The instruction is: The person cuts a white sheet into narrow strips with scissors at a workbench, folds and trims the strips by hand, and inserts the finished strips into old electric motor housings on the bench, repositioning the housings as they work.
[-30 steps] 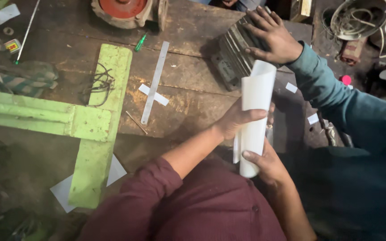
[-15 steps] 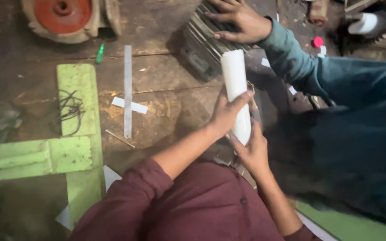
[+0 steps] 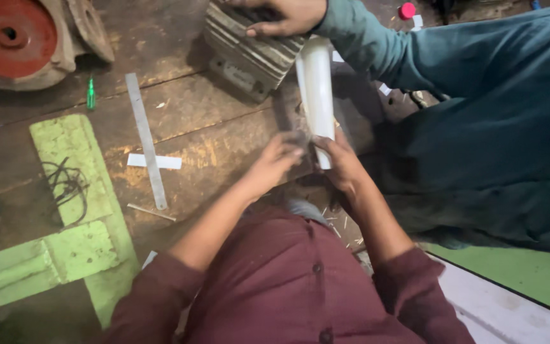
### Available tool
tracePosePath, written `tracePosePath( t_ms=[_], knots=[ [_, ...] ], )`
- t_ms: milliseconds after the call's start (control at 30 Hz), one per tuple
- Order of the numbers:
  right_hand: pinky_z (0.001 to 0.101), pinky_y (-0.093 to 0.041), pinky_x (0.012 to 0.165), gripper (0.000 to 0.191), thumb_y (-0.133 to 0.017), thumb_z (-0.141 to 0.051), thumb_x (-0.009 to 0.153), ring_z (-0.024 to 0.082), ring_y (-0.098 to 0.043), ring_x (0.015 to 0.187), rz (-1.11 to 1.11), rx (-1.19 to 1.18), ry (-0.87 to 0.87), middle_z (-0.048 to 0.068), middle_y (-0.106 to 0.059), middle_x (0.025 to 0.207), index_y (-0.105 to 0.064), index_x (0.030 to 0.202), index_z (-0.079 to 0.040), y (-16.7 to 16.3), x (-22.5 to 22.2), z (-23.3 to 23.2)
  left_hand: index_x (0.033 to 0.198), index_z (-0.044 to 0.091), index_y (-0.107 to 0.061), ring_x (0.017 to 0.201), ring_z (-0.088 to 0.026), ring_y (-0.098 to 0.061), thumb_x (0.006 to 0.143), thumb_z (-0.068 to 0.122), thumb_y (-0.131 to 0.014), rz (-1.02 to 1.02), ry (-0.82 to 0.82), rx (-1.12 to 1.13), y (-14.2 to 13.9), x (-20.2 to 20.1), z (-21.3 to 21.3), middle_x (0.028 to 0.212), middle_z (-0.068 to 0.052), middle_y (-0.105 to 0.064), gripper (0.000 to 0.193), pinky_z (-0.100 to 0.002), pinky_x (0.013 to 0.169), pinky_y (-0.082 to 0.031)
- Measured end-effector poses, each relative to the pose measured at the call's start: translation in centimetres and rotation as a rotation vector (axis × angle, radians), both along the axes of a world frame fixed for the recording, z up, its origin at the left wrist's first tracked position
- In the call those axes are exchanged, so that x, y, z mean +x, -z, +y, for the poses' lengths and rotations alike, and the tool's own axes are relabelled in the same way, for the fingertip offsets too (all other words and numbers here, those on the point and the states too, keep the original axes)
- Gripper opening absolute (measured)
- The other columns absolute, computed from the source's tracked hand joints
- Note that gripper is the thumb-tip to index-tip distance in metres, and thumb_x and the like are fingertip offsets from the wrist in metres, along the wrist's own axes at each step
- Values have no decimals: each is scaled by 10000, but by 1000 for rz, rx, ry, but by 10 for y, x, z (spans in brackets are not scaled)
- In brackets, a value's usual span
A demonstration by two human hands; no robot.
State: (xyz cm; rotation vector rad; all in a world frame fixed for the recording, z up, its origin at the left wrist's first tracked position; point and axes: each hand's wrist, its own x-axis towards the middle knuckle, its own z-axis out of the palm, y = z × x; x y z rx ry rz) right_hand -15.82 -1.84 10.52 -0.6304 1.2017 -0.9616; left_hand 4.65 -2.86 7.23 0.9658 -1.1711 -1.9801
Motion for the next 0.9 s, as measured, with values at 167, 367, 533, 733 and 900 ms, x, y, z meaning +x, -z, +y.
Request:
tracePosePath(
  t_ms=[167,367,533,733,900],
  knots=[
    [389,-438,552,787,-667,-290,864,180,-578,821,165,224,-164,29,-635,1032,-359,1584,-212,20,2,-37,1358,95,-559,988,-140,-668,996,188,-608,-98,-240,164,20,51,24,1154,-70,-705,377,-285,822,-508],
    [387,-505,1068,839,-820,-343,829,310,-618,1261,1146,-466,-418,173,-631,1358,-479,1550,-82,5,-41,-106,1237,40,-627,883,-152,-666,1010,152,-622,-138,-640,285,44,97,52,1021,-76,-696,253,-286,768,-509],
    [406,-447,1152,803,-859,-413,882,340,-558,1360,816,-558,-207,188,-594,1441,-489,1494,-47,3,-48,-148,1228,63,-628,868,-125,-617,991,116,-594,-168,-796,273,46,104,71,1015,-46,-685,245,-267,741,-476],
    [460,-419,1136,831,-625,-594,922,311,-481,1416,-47,-183,403,94,-428,1580,-268,1547,-179,12,-36,-111,1209,67,-621,888,-125,-593,1008,102,-573,-112,-959,287,32,103,88,1033,-33,-645,211,-274,753,-477],
    [450,-399,946,932,-413,-768,912,237,-511,1292,-181,-79,169,86,-487,1536,-406,1560,-98,13,-16,-128,1175,66,-598,920,-138,-625,988,109,-575,-30,-1008,350,24,87,87,1041,-43,-656,194,-291,784,-513]
  ],
)
